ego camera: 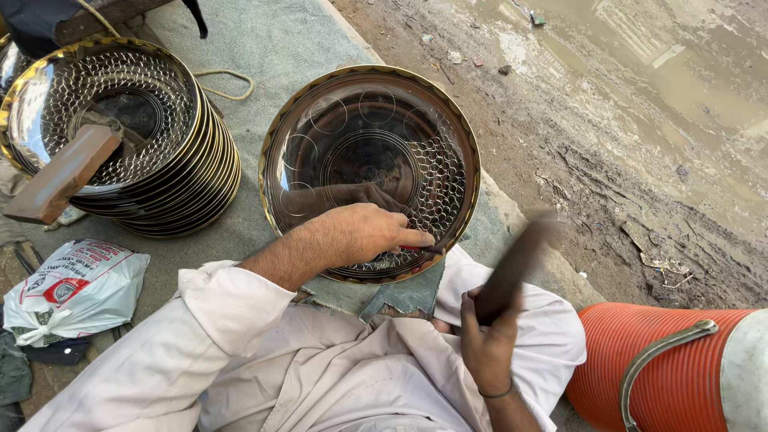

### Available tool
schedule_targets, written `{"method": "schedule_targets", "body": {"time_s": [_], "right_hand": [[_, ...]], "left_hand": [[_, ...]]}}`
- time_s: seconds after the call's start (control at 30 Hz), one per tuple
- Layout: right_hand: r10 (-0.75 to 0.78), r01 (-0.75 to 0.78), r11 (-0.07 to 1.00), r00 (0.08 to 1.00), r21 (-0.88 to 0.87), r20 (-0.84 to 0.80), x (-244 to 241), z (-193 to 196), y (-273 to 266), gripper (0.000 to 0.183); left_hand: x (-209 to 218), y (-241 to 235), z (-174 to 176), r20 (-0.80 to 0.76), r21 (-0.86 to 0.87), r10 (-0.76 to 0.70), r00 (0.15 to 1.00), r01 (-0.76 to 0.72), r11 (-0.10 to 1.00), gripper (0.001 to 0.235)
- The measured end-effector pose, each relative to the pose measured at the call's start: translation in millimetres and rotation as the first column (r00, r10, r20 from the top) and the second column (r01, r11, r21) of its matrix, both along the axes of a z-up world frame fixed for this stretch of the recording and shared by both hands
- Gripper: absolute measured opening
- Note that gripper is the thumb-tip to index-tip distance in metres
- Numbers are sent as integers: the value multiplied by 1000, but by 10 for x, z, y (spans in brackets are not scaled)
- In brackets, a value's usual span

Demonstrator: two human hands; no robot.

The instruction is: The person sits on the ground and uses a hammer and a red-handled punch to create a textured pattern on a brass plate. They repeatedly strike the punch to form small indentations across the surface of the plate.

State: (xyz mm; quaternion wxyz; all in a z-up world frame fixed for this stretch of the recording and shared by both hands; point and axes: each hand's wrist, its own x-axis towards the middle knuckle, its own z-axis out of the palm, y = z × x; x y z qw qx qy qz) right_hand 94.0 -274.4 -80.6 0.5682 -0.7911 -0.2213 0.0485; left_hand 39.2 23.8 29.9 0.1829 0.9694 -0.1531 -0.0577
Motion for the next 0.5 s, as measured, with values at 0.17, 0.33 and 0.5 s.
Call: {"method": "schedule_targets", "body": {"time_s": [0.17,0.33,0.5], "right_hand": [[114,-91,980,985,-176,127,131,-43,-23,79],[286,-253,934,953,-253,101,612,299,68,86],[420,-224,841,844,-493,334,1076,922,331,86]], "left_hand": [[-17,5,0,10,-19,58,998,-57,998,50],[-182,-26,-48,71,-182,320,945,-303,935,49],[-364,-84,-153,314,-435,505,804,-351,829,50]]}}
